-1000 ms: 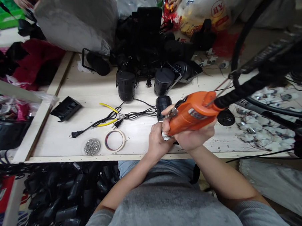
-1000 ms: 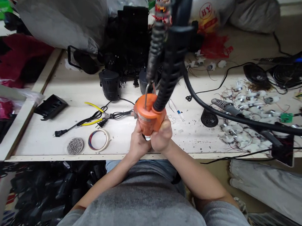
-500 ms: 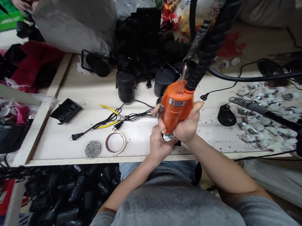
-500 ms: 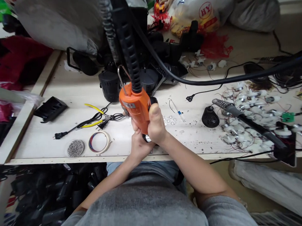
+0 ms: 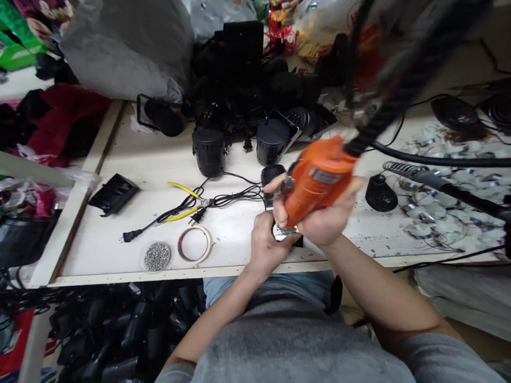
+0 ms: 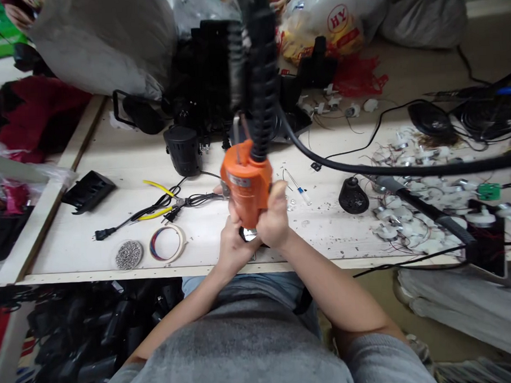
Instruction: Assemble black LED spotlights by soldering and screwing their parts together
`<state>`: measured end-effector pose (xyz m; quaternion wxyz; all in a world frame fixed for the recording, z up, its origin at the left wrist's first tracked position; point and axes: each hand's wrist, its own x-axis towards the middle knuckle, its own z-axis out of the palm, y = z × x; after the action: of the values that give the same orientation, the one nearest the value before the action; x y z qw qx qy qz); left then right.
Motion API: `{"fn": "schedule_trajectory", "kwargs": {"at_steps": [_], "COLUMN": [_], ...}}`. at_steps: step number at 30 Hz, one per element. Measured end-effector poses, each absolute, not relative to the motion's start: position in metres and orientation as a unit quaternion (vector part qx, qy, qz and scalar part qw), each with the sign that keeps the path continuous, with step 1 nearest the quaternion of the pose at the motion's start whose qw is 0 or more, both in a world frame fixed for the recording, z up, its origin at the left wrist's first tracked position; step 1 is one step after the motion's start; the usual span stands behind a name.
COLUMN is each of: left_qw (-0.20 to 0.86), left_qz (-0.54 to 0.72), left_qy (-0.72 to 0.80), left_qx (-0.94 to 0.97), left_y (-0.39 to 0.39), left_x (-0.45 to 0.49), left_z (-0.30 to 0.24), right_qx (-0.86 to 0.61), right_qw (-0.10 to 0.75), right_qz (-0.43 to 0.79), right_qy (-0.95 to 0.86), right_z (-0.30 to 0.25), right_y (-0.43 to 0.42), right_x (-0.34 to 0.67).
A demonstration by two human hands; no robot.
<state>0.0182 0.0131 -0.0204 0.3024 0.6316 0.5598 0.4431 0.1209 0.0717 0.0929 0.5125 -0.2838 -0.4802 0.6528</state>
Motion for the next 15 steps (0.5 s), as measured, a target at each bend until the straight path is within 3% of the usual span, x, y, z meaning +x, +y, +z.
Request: {"fn": "schedule_trajectory", "kwargs": {"at_steps": [6,15], "left_qw": [0.307,0.314], "left_qz": [0.409,0.404], "left_qy": [0.511,0.502], "left_qx": [0.691,0.697], "left_y": [0.018,0.02], "left_x": [0.007,0.004], "left_z": [-0.016,-0.016], "right_qx": [-0.282,-0.362], "right_qw": [0.597,0.537], "right_qz": [0.59,0.597], "right_qy": [-0.465,-0.474], "right_z": [0.097,0.083], "right_y": [0.053,0.048], "right_x": [0.161,0.161]}}
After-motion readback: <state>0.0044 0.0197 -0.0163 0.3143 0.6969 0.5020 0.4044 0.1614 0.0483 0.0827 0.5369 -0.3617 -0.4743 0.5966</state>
